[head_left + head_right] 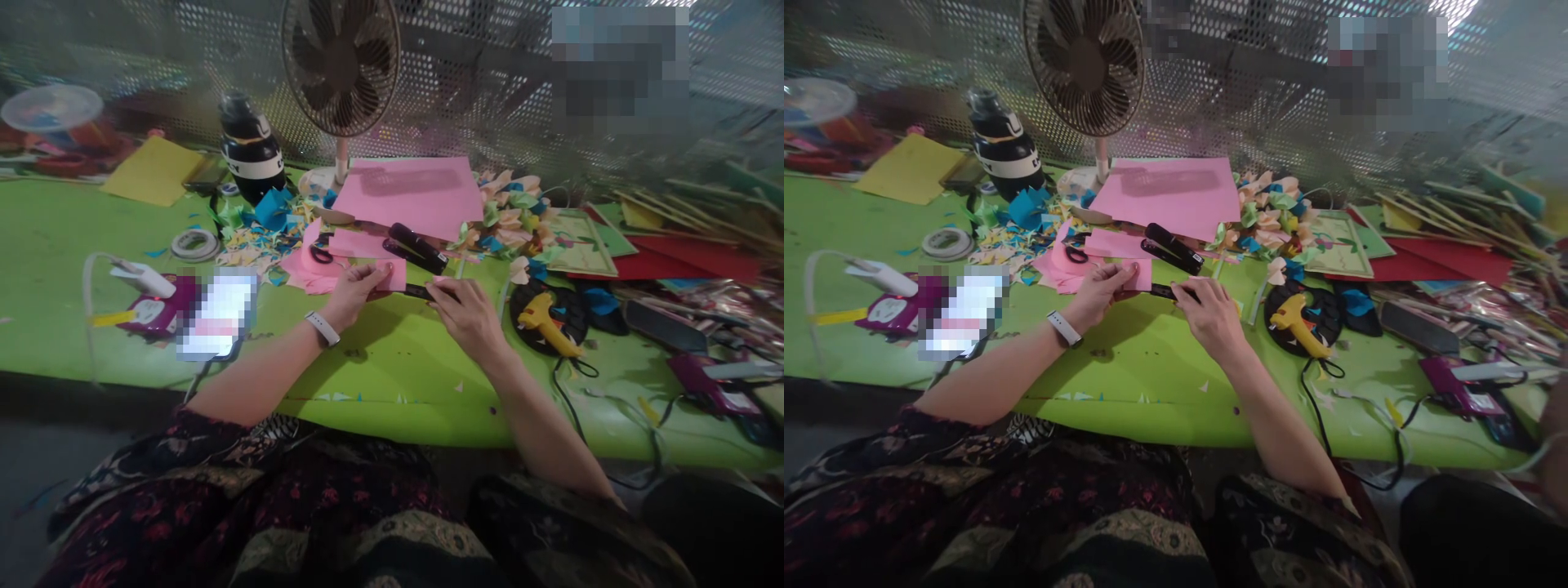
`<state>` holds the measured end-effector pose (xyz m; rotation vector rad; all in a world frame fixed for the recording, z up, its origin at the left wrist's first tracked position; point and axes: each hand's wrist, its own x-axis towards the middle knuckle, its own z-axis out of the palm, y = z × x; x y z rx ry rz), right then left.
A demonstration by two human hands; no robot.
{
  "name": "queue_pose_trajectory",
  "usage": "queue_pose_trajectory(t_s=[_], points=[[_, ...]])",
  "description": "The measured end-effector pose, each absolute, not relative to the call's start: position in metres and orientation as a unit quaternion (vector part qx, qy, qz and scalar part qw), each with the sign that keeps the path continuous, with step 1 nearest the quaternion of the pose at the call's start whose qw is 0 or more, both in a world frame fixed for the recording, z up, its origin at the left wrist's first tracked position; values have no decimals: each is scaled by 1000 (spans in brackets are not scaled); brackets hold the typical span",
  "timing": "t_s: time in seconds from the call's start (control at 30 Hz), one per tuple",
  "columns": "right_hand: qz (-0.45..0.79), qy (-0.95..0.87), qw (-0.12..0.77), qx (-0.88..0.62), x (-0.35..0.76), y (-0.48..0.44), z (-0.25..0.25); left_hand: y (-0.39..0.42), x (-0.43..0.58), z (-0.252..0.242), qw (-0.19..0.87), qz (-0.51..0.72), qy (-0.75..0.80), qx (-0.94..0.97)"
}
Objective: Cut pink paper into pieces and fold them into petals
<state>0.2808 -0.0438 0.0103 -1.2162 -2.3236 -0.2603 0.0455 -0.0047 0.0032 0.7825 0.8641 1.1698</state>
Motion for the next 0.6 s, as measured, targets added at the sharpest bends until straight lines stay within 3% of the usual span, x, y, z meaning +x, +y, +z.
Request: queue_pose_trajectory(t_s=[0.37,0.6], points=[[-89,-869,233,-427,278,-47,13,-4,46,1,675,526,373,358],[66,-906,189,-372,267,-54,10,5,39,8,635,589,405,294]])
